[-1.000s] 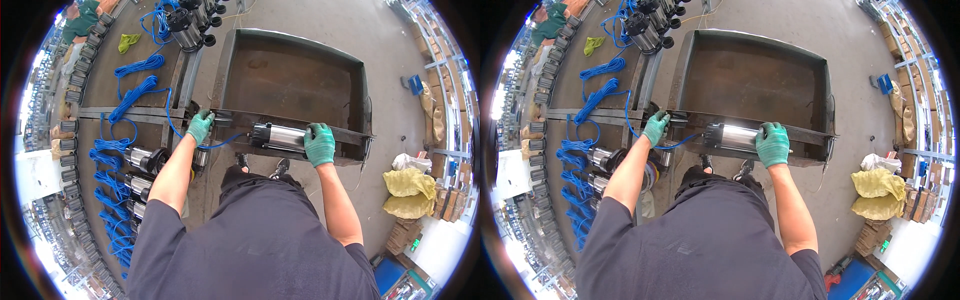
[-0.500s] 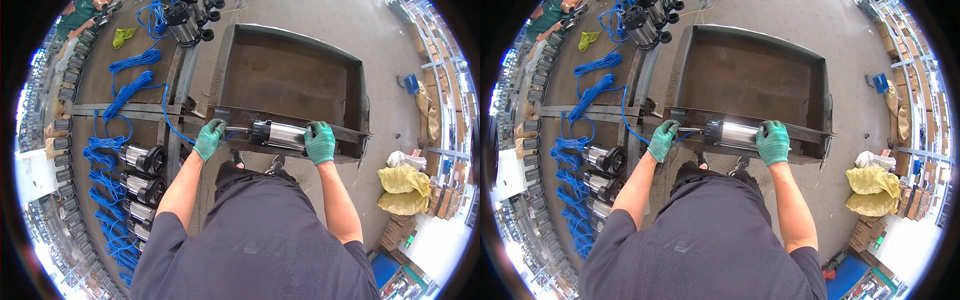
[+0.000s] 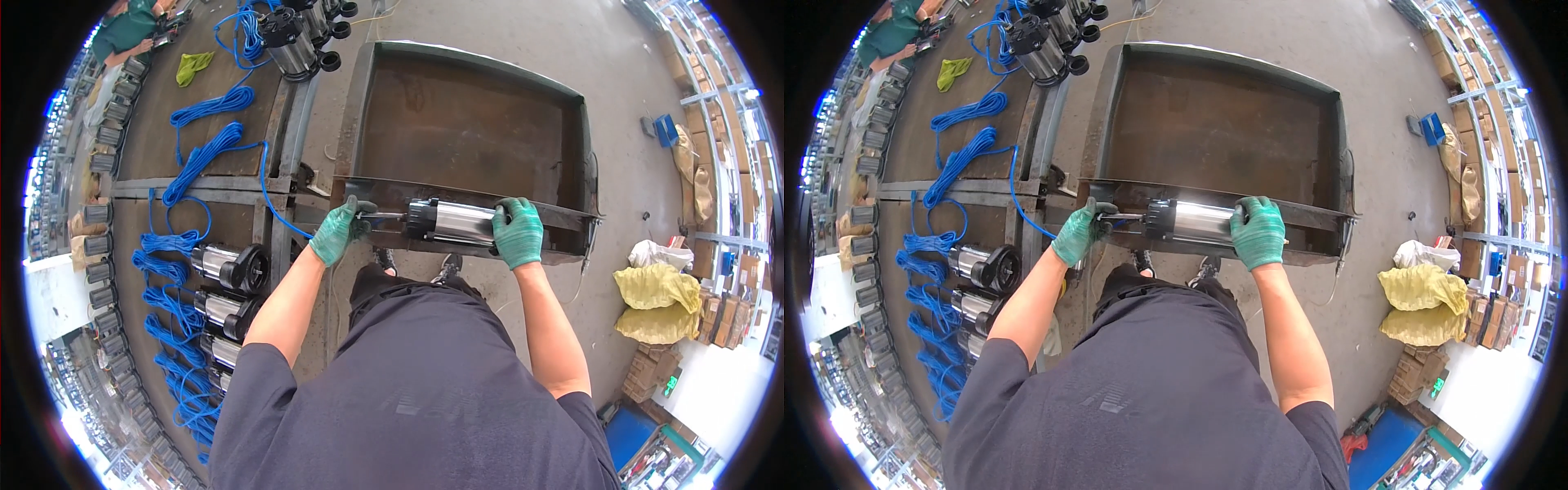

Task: The person places a water pump into a tub of water, holds it submerged while it is connected to a power cord, then removes the pump and places it on a rack with other pumps.

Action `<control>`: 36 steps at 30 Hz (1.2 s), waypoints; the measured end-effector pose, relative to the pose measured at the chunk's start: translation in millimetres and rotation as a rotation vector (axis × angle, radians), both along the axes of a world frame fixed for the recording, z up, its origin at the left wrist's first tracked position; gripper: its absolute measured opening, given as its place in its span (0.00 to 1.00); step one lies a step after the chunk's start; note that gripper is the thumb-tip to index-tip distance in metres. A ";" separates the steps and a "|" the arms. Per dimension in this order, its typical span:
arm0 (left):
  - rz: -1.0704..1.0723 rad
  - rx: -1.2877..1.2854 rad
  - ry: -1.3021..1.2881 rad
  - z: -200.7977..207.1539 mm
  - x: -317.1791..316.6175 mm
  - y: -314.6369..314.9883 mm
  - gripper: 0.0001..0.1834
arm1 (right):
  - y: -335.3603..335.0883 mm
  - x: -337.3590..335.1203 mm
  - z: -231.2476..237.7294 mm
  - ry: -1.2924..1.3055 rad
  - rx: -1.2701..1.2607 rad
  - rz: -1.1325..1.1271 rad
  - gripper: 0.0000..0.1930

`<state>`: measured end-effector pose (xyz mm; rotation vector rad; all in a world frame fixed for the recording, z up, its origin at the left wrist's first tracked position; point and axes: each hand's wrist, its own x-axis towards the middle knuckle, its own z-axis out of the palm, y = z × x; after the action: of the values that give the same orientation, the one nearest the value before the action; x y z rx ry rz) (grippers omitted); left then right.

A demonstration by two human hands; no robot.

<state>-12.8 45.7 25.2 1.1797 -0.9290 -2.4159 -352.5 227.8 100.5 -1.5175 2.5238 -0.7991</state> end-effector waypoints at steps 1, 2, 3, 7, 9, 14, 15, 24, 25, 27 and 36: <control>-0.002 0.001 0.001 -0.3 2.4 -0.7 0.24 | 0.0 0.2 0.4 -0.002 0.004 0.001 0.04; -0.053 -0.076 0.007 18.6 0.4 -0.9 0.24 | 0.4 0.0 0.9 -0.004 0.009 0.001 0.04; -0.104 -0.153 0.014 28.6 -1.0 -1.0 0.25 | 0.9 -0.4 0.5 -0.003 0.011 0.000 0.04; -0.434 -0.565 -0.299 -30.2 17.2 -16.6 0.24 | -2.1 1.1 -0.2 0.002 -0.013 0.016 0.04; -0.574 -0.806 -0.542 -8.0 -0.1 -16.7 0.17 | 0.8 -1.8 -1.8 0.003 0.002 0.003 0.04; -0.324 -0.548 -0.307 5.2 -0.8 -5.4 0.20 | 0.9 -2.7 -2.9 0.008 0.002 0.008 0.04; -0.237 -0.324 -0.189 16.2 -1.8 -4.9 0.24 | 1.2 -2.9 -3.2 0.008 0.003 0.007 0.04; -0.200 -0.622 -0.234 -23.3 -4.8 -6.5 0.13 | 1.0 -1.4 -2.0 0.005 0.020 0.009 0.04; -0.201 -0.622 -0.230 -16.7 -3.2 -4.8 0.13 | 1.7 -2.3 -3.8 0.015 0.009 0.012 0.04; -0.159 -0.263 -0.150 11.9 -2.1 -1.9 0.10 | 1.6 -2.6 -3.5 0.028 -0.004 0.016 0.04; -0.293 -0.146 -0.065 21.1 4.4 -20.5 0.24 | 0.3 -1.5 -3.0 0.037 -0.017 0.018 0.04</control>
<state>-8.4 25.3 46.3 1.1429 -1.3579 -2.4875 -354.0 228.2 97.5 -1.5727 2.5317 -0.7995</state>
